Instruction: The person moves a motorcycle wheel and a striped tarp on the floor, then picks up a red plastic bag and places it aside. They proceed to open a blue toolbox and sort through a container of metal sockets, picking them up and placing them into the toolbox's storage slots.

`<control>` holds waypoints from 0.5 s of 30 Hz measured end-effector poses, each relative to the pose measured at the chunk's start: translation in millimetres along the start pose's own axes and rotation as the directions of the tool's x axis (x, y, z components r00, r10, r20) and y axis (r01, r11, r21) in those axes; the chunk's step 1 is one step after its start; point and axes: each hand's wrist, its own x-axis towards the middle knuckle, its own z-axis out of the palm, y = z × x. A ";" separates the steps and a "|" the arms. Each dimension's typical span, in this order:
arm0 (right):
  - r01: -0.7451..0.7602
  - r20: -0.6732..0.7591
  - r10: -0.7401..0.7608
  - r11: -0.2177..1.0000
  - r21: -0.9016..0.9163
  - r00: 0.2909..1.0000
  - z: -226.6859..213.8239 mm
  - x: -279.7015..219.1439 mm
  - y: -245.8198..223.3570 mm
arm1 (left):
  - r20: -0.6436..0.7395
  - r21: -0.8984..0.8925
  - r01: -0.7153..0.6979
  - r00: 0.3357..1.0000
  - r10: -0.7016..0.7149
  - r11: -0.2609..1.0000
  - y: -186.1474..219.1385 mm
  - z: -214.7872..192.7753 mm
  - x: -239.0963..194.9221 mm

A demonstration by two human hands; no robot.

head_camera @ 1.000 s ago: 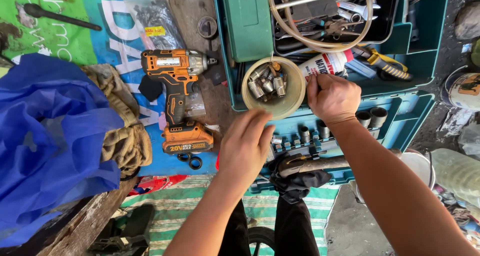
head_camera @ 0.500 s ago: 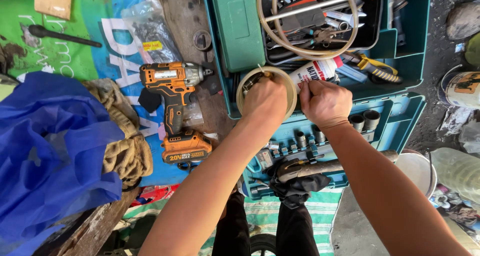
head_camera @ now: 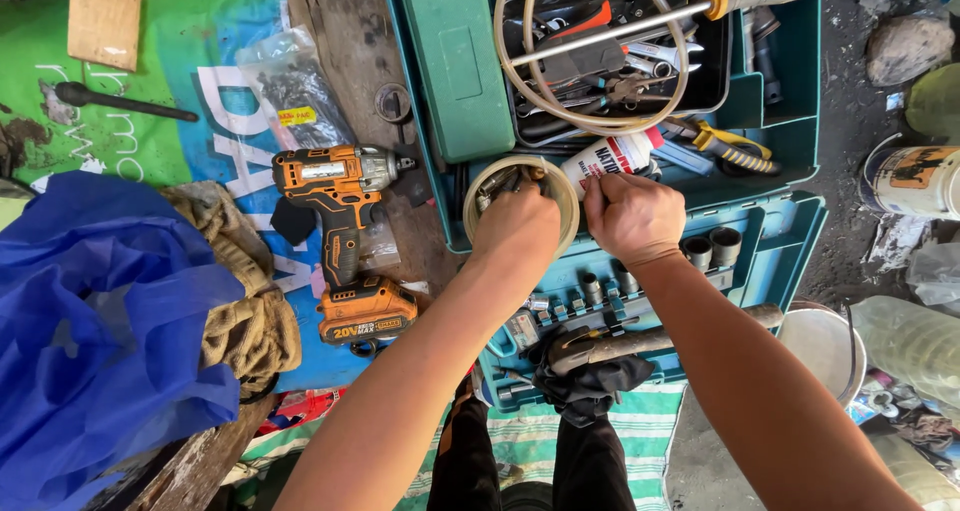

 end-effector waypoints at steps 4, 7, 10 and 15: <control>0.001 0.017 -0.001 1.000 0.015 1.000 -4.6 0.4 -2.1 | -0.030 -0.020 -0.045 0.999 0.044 0.999 -3.5 24.3 15.8; -0.005 -0.006 0.005 1.000 -0.005 1.000 0.4 -0.6 -1.0 | -0.053 0.016 -0.092 0.994 0.092 0.996 -12.0 25.7 17.3; 0.021 -0.033 -0.024 0.996 -0.082 0.999 3.3 -1.1 -0.1 | -0.182 -0.075 -0.141 0.975 0.125 0.987 12.5 -46.7 -54.3; 0.012 -0.010 -0.012 0.999 -0.040 1.000 -3.1 -0.2 -1.8 | -0.533 -0.332 -0.246 0.845 0.034 0.911 11.3 -68.1 -163.1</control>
